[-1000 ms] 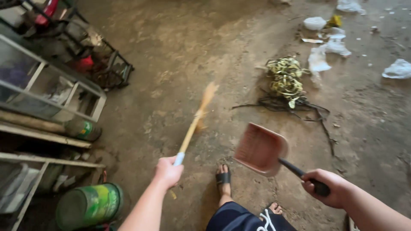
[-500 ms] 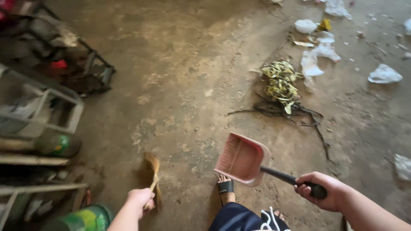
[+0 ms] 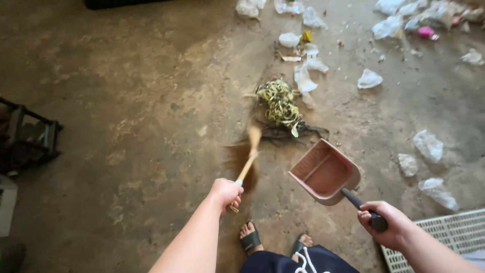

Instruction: Sweeping debris and trash from a concrete garage floor into a dustpan.

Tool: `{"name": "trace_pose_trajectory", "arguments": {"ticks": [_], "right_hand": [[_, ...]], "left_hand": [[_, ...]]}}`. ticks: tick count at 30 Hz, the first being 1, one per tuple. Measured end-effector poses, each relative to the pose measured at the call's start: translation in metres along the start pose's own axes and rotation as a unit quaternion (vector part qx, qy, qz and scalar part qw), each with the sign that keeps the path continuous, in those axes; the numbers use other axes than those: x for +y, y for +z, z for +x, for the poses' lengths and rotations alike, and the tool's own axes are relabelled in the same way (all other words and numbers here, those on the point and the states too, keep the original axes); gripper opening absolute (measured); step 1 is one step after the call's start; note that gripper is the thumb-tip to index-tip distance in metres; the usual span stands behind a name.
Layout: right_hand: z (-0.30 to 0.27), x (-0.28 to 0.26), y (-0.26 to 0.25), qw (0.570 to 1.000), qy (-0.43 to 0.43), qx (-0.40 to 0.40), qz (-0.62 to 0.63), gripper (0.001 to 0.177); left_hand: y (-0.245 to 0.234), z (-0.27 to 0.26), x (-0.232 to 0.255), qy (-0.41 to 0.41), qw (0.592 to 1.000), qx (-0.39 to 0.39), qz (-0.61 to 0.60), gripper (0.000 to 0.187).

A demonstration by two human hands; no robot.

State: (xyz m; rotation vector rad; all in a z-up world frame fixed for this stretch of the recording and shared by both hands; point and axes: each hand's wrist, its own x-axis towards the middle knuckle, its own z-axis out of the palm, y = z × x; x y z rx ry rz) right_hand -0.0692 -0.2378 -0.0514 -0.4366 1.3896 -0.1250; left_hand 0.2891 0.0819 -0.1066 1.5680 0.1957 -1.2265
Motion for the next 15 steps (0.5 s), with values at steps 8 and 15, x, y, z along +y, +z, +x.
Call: {"name": "trace_pose_trajectory", "arguments": {"ticks": [8,15], "right_hand": [[0.037,-0.028,0.023,0.999,-0.04,0.008,-0.025,0.012],[0.062,-0.03,0.128,0.985,-0.017,0.022,-0.168,0.014]], "left_hand": [[-0.037,-0.057,0.025,0.07,0.994,-0.026,0.079,0.014],[-0.112,-0.116,0.007,0.112,0.923,0.227,0.291,0.041]]}}
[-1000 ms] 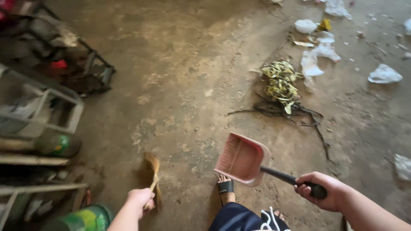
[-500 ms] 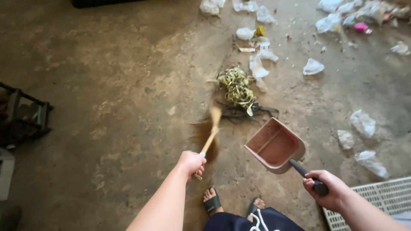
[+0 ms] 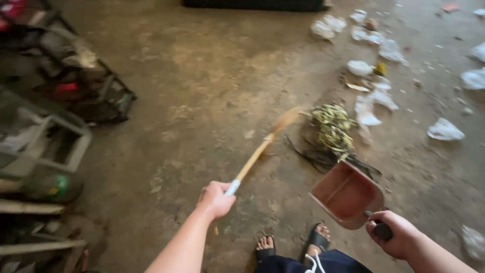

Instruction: Sweeping debris and trash from a concrete garage floor into a dustpan.

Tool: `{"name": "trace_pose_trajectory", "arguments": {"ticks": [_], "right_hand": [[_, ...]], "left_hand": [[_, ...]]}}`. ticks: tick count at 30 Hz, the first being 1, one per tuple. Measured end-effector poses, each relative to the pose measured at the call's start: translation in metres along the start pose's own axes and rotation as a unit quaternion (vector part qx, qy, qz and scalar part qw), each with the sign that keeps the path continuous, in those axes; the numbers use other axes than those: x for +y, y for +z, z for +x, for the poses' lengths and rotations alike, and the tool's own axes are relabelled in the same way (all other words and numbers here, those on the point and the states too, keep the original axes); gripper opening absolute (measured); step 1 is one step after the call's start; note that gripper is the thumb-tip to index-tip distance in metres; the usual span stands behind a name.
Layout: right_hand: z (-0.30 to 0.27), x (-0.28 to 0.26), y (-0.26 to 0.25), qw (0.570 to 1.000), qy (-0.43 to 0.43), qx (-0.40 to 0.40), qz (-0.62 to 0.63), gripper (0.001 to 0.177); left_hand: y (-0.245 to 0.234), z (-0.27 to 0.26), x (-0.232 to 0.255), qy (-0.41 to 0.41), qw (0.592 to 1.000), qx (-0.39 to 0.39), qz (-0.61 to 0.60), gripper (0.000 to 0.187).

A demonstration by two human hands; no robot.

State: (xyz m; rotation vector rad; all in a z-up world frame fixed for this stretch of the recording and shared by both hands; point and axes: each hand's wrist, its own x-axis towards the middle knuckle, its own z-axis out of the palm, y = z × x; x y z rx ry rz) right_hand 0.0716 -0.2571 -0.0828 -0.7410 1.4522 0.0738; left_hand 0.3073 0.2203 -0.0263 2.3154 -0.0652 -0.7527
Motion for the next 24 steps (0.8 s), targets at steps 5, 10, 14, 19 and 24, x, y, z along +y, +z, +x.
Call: {"name": "trace_pose_trajectory", "arguments": {"ticks": [5,10,14,19,24], "right_hand": [[0.022,-0.012,0.045,0.991,0.089,-0.099,-0.018,0.012],[-0.006,-0.023,0.07,0.98,0.141,-0.14,-0.017,0.019],[-0.014,-0.055,0.055,0.959,0.218,-0.182,0.008,0.029],[0.016,-0.12,0.003,0.954,0.249,-0.163,0.04,0.024],[0.057,-0.184,-0.078,0.953,0.249,-0.16,0.07,0.015]], "left_hand": [[-0.019,-0.001,-0.06,-0.085,0.992,0.092,0.017,0.038],[-0.023,0.008,-0.091,-0.198,0.974,0.108,-0.024,0.023],[-0.001,0.022,-0.074,-0.302,0.942,0.095,-0.111,0.017],[0.08,0.09,-0.047,-0.298,0.914,0.081,-0.262,0.013],[0.161,0.134,0.083,-0.248,0.905,-0.025,-0.345,0.016]]}}
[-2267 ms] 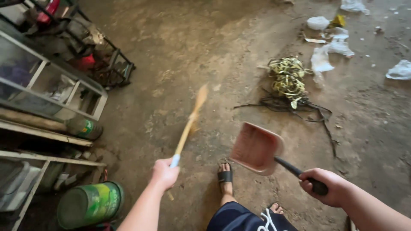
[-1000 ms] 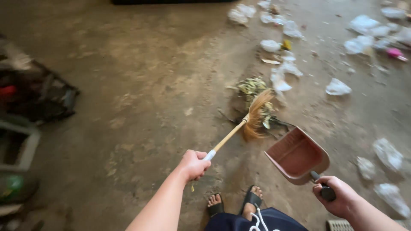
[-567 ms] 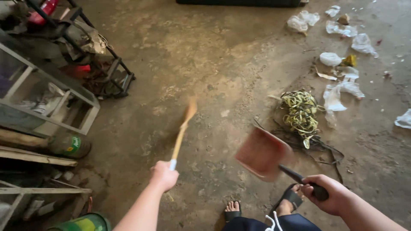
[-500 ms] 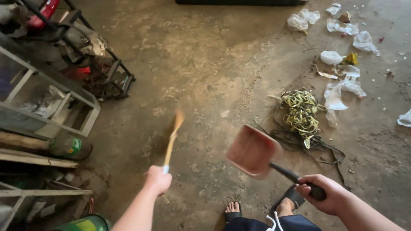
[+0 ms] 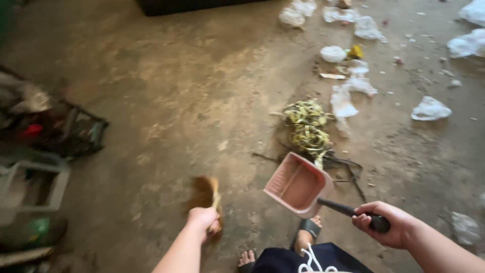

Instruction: Sweeping debris and trash from a concrete garage floor into a dustpan.

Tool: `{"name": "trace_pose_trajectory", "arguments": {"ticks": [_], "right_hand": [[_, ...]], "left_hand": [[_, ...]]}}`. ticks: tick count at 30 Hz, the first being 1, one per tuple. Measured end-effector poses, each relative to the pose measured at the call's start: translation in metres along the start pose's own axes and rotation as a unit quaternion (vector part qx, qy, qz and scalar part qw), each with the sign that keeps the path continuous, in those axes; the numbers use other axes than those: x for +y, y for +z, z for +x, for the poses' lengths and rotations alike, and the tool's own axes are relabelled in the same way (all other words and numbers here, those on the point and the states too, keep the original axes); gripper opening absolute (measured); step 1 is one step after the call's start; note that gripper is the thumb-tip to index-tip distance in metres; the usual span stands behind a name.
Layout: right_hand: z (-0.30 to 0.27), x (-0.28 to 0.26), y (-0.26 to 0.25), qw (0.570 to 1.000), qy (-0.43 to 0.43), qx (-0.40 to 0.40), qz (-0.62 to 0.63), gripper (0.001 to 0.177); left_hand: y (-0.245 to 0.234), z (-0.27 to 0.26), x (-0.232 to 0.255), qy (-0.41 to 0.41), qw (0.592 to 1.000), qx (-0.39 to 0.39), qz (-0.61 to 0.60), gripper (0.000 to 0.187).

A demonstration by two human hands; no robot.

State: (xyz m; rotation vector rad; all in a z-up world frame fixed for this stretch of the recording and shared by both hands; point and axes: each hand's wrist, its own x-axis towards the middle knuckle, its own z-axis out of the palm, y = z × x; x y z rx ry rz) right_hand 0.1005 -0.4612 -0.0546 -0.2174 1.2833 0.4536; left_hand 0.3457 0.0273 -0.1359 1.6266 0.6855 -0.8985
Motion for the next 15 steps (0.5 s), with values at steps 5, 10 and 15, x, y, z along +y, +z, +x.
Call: {"name": "trace_pose_trajectory", "arguments": {"ticks": [5,10,15], "right_hand": [[-0.041,-0.063,-0.059,0.995,-0.071,0.031,0.058,0.015],[-0.081,-0.097,-0.109,0.981,-0.138,0.032,0.134,0.013],[-0.07,-0.135,-0.155,0.968,-0.18,-0.02,0.171,0.013]], "left_hand": [[0.166,-0.022,0.078,0.026,0.991,-0.119,0.049,0.019],[0.292,-0.041,0.13,-0.003,0.967,-0.251,0.036,0.019],[0.328,-0.087,0.173,0.068,0.938,-0.325,0.103,0.006]]}}
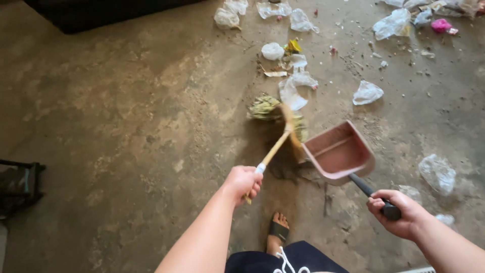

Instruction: Sweeping debris and trash from a concrete garage floor into a dustpan.

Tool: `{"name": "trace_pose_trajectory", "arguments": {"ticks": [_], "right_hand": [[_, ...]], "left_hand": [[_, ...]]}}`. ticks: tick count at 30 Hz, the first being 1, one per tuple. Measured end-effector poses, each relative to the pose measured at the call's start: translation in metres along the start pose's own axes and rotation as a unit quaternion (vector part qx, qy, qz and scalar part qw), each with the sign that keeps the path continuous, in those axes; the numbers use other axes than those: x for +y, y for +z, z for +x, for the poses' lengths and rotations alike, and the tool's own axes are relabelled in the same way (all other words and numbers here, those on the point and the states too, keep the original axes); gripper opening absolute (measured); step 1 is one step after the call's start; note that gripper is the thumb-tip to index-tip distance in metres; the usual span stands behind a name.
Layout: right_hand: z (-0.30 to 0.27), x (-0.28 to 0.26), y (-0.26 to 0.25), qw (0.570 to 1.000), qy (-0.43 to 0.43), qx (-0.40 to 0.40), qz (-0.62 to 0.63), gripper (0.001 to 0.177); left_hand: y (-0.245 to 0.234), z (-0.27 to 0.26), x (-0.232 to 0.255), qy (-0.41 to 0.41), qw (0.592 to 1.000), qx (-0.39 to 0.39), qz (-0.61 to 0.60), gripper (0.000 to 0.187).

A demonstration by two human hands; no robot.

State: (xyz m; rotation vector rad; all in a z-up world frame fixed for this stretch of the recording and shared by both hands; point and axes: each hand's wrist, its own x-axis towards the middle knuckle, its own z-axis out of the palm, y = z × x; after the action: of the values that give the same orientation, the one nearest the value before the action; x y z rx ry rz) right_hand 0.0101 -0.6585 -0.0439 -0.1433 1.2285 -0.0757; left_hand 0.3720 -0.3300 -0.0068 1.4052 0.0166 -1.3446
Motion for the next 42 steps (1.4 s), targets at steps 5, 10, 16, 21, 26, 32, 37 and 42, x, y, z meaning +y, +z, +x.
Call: {"name": "trace_pose_trajectory", "arguments": {"ticks": [5,10,16,21,26,32,37,42], "right_hand": [[0.043,-0.02,0.018,0.999,-0.013,0.024,-0.025,0.015],[0.069,-0.009,0.079,0.994,-0.027,0.032,-0.099,0.012],[0.089,0.035,0.179,0.975,0.022,-0.004,-0.221,0.012],[0.08,0.091,0.271,0.962,0.097,-0.005,-0.254,0.009],[0.093,0.133,0.331,0.95,0.139,-0.028,-0.278,0.011],[0.084,0.175,0.377,0.952,0.144,-0.012,-0.269,0.013],[0.069,0.175,0.364,0.973,0.114,0.014,-0.201,0.014],[0.049,0.153,0.321,0.989,0.029,0.018,-0.141,0.013]], "left_hand": [[-0.017,-0.041,0.029,0.039,0.994,0.054,0.091,0.008],[-0.077,-0.076,0.019,0.073,0.959,0.188,0.199,0.042],[-0.169,-0.133,-0.007,0.038,0.872,0.38,0.307,0.048],[-0.272,-0.154,-0.052,-0.022,0.849,0.472,0.238,0.036],[-0.402,-0.142,-0.117,-0.075,0.878,0.47,0.049,0.011],[-0.467,-0.118,-0.114,-0.111,0.899,0.417,-0.075,0.015],[-0.433,-0.047,-0.045,-0.076,0.941,0.323,-0.067,0.012],[-0.363,0.011,0.033,-0.076,0.98,0.174,-0.059,0.003]]}}
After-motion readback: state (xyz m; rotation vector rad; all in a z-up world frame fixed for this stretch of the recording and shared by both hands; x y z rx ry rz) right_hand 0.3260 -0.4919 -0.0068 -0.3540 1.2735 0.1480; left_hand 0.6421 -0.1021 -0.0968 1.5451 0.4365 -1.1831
